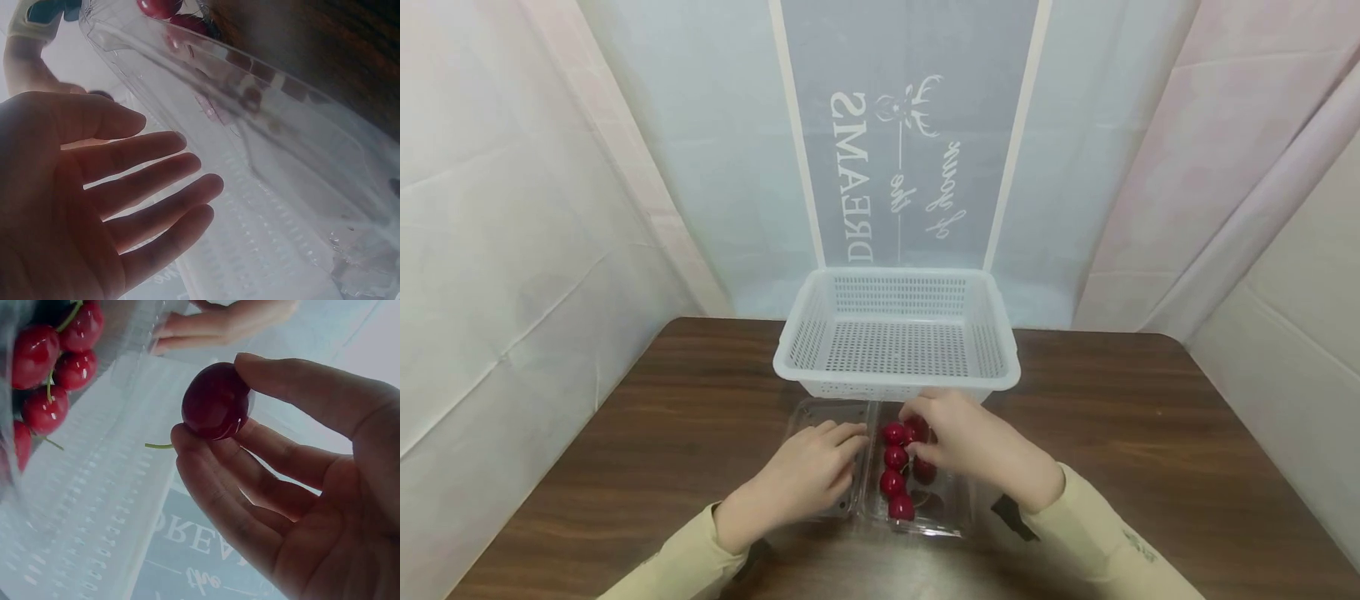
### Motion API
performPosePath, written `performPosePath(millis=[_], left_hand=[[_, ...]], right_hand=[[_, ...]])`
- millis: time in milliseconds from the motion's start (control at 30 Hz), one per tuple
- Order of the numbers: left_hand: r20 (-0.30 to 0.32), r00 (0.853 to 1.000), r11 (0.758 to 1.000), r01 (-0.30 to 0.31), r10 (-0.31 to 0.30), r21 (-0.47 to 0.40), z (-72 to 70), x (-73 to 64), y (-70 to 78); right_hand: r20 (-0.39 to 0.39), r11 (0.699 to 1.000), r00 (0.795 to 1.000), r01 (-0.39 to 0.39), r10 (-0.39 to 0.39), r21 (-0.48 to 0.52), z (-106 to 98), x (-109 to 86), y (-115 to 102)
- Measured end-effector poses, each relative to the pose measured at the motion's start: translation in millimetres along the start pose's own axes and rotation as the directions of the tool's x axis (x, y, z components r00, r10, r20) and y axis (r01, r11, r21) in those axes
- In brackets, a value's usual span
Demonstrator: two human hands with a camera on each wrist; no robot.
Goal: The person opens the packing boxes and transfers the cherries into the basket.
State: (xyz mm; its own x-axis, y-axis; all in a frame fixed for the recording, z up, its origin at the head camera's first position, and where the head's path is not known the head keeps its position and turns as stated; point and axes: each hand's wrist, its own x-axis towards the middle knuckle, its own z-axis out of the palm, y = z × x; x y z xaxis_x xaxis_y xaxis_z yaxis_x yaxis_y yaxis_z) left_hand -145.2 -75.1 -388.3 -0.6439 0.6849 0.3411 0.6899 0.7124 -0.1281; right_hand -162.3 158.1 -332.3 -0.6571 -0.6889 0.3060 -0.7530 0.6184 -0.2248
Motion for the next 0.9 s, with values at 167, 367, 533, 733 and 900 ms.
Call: performPosePath(millis=[167,367,533,733,900], left_hand=[[-0.011,1.0,1.0,-0.003,0.003,0.005,1.3,-1.2,1.2],[-0.024,1.0,1.0,-0.012,0.013,0.016,2.3,-1.3,1.1],[-0.012,1.0,1.0,-0.011,0.011,0.024,2.7,-1.2,0.4],[-0.013,1.0,0.999,-0.017,0.017,0.033,2.2,-1.3,-0.3],[-0.012,1.0,0.999,-0.018,0.018,0.04,2.5,-2.1,-1.4]], right_hand=[[0.005,1.0,1.0,0.007,-0.007,-0.012,-6.8,9.3,4.2],[0.035,0.999,0.999,0.003,-0.002,-0.032,-15.4,21.8,10.9],[0.054,1.0,0.998,0.021,-0.02,-0.016,-21.0,30.5,15.2],[0.07,0.999,0.997,0.027,-0.028,0.018,-27.8,38.5,11.8],[0.03,0.998,0.997,0.07,-0.07,0.003,-34.8,48.1,8.5]])
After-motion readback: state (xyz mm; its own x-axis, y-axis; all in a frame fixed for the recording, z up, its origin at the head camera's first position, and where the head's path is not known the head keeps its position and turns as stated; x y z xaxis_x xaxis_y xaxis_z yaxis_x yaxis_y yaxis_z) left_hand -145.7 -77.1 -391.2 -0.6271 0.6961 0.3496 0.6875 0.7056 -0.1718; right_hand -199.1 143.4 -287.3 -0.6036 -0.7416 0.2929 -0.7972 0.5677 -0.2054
